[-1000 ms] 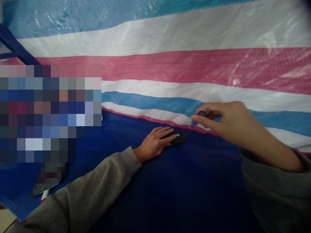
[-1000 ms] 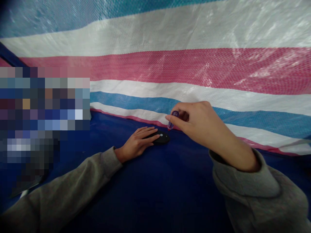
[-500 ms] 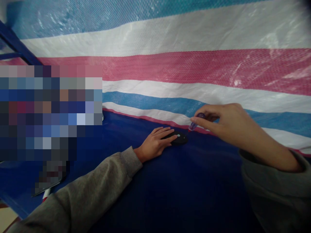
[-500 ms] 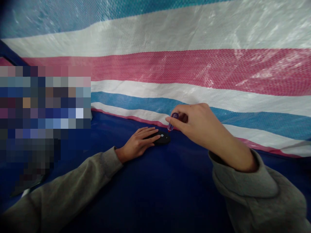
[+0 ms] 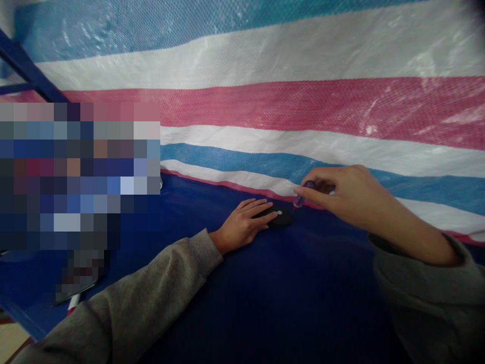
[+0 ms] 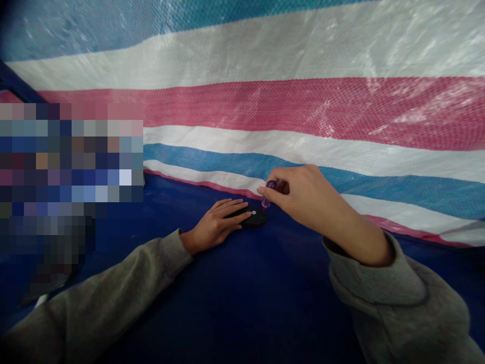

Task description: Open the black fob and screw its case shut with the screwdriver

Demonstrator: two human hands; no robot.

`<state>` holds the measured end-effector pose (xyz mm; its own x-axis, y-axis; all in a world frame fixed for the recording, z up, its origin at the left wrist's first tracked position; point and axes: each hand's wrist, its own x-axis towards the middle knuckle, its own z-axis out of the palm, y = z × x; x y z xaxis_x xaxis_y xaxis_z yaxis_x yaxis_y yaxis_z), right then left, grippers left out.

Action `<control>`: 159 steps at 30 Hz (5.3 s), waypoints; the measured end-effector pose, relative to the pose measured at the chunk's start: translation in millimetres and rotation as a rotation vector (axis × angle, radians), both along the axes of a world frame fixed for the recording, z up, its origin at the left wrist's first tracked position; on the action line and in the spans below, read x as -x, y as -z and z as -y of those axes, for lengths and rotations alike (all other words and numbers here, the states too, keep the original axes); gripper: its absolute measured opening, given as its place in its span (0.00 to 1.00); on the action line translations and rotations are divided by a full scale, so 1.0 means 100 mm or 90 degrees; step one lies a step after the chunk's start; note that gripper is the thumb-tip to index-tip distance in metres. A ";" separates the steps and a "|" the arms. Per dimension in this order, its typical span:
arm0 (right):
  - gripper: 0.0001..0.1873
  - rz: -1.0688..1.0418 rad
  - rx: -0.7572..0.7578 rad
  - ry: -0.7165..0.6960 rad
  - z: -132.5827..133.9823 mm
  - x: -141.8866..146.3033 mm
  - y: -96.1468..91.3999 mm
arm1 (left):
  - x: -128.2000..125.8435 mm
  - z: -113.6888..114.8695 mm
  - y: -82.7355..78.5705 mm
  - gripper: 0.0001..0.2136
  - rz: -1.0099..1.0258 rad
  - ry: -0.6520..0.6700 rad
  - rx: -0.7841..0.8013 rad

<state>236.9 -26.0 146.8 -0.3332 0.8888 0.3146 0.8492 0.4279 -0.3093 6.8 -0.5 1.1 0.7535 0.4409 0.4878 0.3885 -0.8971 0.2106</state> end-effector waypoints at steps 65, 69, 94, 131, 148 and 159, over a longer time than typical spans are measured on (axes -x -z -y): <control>0.18 0.151 -0.051 0.053 0.00 0.06 0.28 | -0.02 0.06 -0.01 0.29 -0.122 0.029 0.012; 0.17 0.193 -0.042 0.079 0.00 0.05 0.25 | -0.02 0.05 -0.01 0.29 -0.118 0.033 0.020; 0.19 0.178 -0.026 0.064 -0.01 0.03 0.23 | -0.01 0.04 0.01 0.30 -0.093 0.001 0.023; 0.29 0.247 0.021 0.106 0.01 -0.02 0.20 | 0.00 0.03 0.00 0.30 -0.083 0.014 0.024; 0.22 0.223 0.018 0.079 0.01 0.02 0.21 | 0.00 0.02 0.03 0.29 -0.089 0.011 0.023; 0.21 0.252 -0.004 0.066 0.01 0.00 0.22 | -0.01 0.02 0.01 0.29 -0.090 0.016 0.017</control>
<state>236.9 -27.1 125.0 -0.3388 0.9223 0.1859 0.9407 0.3352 0.0518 7.4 -2.8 0.3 0.8246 0.4326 0.3646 0.3934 -0.9016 0.1799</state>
